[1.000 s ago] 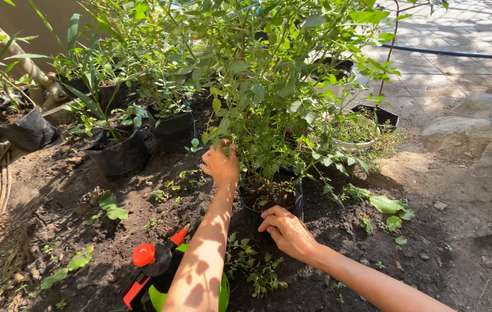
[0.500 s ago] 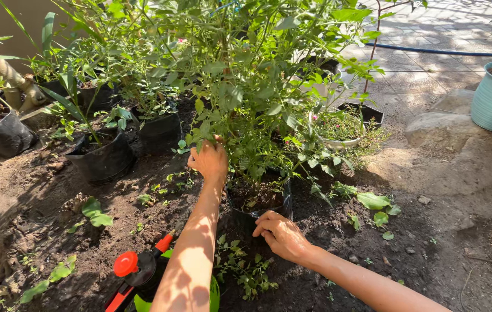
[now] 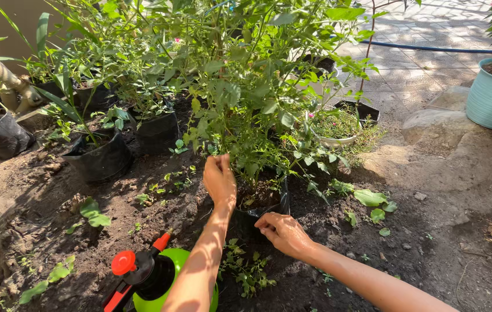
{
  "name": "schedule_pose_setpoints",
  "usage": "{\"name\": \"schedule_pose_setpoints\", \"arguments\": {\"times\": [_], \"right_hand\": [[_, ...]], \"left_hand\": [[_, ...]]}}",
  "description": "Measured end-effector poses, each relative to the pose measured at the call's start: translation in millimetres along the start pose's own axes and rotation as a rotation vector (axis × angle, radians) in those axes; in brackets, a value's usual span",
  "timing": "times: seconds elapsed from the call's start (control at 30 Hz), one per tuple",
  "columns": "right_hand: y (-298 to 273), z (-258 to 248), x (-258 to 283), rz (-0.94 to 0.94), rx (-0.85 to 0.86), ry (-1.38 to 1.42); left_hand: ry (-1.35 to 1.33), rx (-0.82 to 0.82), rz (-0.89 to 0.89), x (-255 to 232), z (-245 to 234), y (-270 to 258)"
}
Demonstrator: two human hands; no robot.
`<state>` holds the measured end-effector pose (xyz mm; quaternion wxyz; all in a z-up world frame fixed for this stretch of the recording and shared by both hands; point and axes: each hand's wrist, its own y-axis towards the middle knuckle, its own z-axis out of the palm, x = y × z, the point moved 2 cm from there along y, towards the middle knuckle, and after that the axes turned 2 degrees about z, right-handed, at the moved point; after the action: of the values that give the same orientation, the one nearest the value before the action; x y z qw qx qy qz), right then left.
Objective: The person cares for various potted plants by using a hand-pressurized sprayer to apply liquid to the leaves and manually checking the foliage.
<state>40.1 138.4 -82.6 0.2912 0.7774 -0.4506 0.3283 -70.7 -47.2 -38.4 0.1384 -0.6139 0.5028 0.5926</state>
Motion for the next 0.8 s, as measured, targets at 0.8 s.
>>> {"name": "schedule_pose_setpoints", "arguments": {"times": [0.8], "right_hand": [[11.0, -126.3, -84.4, 0.089, -0.721, 0.436]], "left_hand": [[0.494, 0.553, 0.324, -28.6, -10.7, -92.6]]}}
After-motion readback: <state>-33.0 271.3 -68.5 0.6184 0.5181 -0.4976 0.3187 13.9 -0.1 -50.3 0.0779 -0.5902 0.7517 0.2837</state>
